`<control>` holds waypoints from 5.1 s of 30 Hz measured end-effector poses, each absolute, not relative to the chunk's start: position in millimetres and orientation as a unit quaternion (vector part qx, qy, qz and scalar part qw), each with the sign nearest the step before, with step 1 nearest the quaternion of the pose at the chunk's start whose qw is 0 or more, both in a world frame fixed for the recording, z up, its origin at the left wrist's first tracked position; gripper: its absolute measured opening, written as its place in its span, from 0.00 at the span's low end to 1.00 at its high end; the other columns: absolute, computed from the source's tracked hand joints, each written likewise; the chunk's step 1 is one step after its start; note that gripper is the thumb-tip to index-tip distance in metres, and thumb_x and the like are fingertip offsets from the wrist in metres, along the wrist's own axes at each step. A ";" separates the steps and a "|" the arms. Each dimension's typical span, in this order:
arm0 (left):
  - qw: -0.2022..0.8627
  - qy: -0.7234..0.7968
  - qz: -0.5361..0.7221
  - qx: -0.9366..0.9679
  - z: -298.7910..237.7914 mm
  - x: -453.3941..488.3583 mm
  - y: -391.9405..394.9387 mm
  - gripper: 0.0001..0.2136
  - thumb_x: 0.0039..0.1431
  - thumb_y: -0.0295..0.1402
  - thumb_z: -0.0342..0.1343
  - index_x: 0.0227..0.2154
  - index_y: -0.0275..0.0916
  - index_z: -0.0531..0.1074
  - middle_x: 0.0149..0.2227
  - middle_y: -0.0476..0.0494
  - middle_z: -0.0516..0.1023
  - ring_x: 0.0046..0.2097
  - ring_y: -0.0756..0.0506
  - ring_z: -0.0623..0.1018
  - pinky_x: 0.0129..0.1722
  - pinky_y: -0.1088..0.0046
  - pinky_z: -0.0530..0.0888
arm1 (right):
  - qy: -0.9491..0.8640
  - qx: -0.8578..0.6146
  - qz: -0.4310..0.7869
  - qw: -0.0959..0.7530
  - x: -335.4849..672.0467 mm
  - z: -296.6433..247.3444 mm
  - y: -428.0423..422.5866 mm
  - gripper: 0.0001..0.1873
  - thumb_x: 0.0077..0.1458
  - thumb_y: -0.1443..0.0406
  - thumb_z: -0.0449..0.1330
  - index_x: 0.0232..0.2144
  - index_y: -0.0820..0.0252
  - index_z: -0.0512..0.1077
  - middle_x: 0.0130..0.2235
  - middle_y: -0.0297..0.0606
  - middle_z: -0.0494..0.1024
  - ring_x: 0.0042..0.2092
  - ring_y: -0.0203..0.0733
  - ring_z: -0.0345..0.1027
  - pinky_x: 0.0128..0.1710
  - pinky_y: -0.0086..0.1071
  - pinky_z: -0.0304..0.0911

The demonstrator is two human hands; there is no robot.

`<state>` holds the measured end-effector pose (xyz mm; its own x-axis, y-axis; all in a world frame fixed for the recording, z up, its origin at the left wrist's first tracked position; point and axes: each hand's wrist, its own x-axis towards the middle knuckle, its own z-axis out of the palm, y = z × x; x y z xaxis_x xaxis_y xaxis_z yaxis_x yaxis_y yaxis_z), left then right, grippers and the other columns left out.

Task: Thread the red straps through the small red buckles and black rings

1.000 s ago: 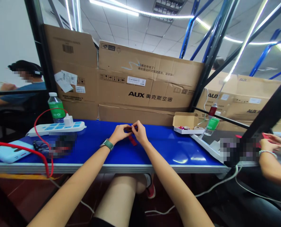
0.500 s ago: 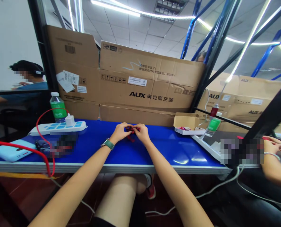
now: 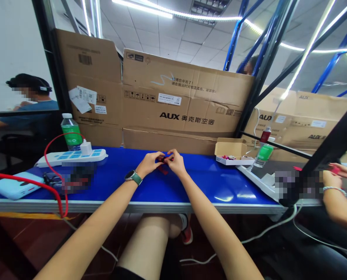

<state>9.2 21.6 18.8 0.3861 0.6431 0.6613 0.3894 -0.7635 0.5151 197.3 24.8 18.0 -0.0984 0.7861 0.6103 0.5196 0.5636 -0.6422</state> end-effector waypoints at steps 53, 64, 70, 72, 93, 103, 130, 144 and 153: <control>0.569 0.378 0.546 0.484 12.9 -0.6 34.8 0.13 0.45 0.26 0.68 0.37 0.31 0.77 0.29 0.43 0.78 0.28 0.51 0.74 0.32 0.74 0.72 | -0.721 -0.363 0.323 0.494 210.6 12.5 45.7 0.19 0.48 0.54 0.67 0.36 0.61 0.72 0.25 0.31 0.74 0.26 0.34 0.66 0.28 0.26 0.60; 0.258 0.583 0.373 0.674 14.1 -7.3 32.3 0.12 0.48 0.26 0.52 0.32 0.38 0.79 0.27 0.44 0.77 0.31 0.44 0.76 0.34 0.70 0.70 | -0.758 -0.456 0.268 0.383 221.3 9.5 44.7 0.16 0.53 0.56 0.64 0.40 0.60 0.74 0.24 0.27 0.72 0.27 0.34 0.64 0.30 0.25 0.57; -0.017 0.732 0.278 0.621 21.5 -15.6 14.8 0.13 0.47 0.31 0.56 0.35 0.37 0.81 0.46 0.27 0.77 0.50 0.25 0.74 0.47 0.49 0.66 | -0.768 -0.553 0.153 0.284 230.0 21.7 32.3 0.15 0.60 0.55 0.60 0.31 0.59 0.77 0.27 0.37 0.77 0.31 0.39 0.69 0.31 0.27 0.57; -0.052 0.654 0.314 0.686 22.7 -10.3 11.5 0.13 0.50 0.30 0.55 0.37 0.38 0.81 0.47 0.31 0.76 0.51 0.29 0.73 0.50 0.50 0.67 | -0.747 -0.587 0.087 0.299 236.6 27.4 30.3 0.17 0.62 0.55 0.58 0.29 0.60 0.77 0.28 0.40 0.78 0.33 0.40 0.69 0.31 0.28 0.56; 0.120 0.311 0.255 0.908 6.0 10.5 24.5 0.09 0.57 0.38 0.63 0.39 0.43 0.81 0.43 0.42 0.79 0.45 0.42 0.77 0.48 0.70 0.69 | -0.806 -0.481 0.252 0.235 264.2 23.6 36.9 0.04 0.49 0.65 0.68 0.31 0.57 0.80 0.22 0.31 0.77 0.24 0.37 0.70 0.25 0.27 0.62; 0.224 0.360 0.351 0.835 2.0 12.9 29.1 0.05 0.56 0.33 0.60 0.35 0.39 0.75 0.32 0.46 0.81 0.34 0.46 0.78 0.36 0.73 0.71 | -0.794 -0.468 0.252 0.295 262.4 22.3 40.1 0.14 0.42 0.74 0.68 0.35 0.58 0.77 0.26 0.30 0.77 0.27 0.37 0.73 0.29 0.27 0.67; 0.255 0.409 0.454 0.749 7.4 14.6 25.2 0.10 0.50 0.38 0.64 0.30 0.39 0.72 0.28 0.44 0.81 0.30 0.44 0.80 0.31 0.72 0.73 | -0.809 -0.374 0.270 0.364 215.1 17.1 29.3 0.09 0.58 0.62 0.60 0.37 0.58 0.78 0.30 0.37 0.81 0.31 0.41 0.77 0.35 0.30 0.72; 0.192 0.327 0.431 0.819 11.5 19.1 19.2 0.13 0.50 0.37 0.66 0.36 0.39 0.73 0.35 0.44 0.80 0.36 0.45 0.78 0.38 0.72 0.73 | -0.682 -0.423 0.419 0.423 208.5 15.6 32.0 0.04 0.47 0.68 0.63 0.28 0.61 0.70 0.23 0.34 0.78 0.25 0.39 0.76 0.27 0.28 0.73; 0.132 0.403 0.382 0.821 6.0 10.0 24.1 0.25 0.44 0.43 0.72 0.45 0.42 0.74 0.43 0.42 0.80 0.44 0.40 0.79 0.45 0.68 0.72 | -0.619 -0.509 0.367 0.473 209.0 17.3 33.5 0.08 0.52 0.70 0.59 0.32 0.57 0.62 0.22 0.31 0.77 0.24 0.39 0.76 0.20 0.23 0.67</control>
<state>10.0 24.1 6.0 0.3830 0.7632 0.5205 0.5612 -0.6397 0.5251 209.0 33.5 17.3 -0.0359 0.9767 0.2114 0.2825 0.2129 -0.9354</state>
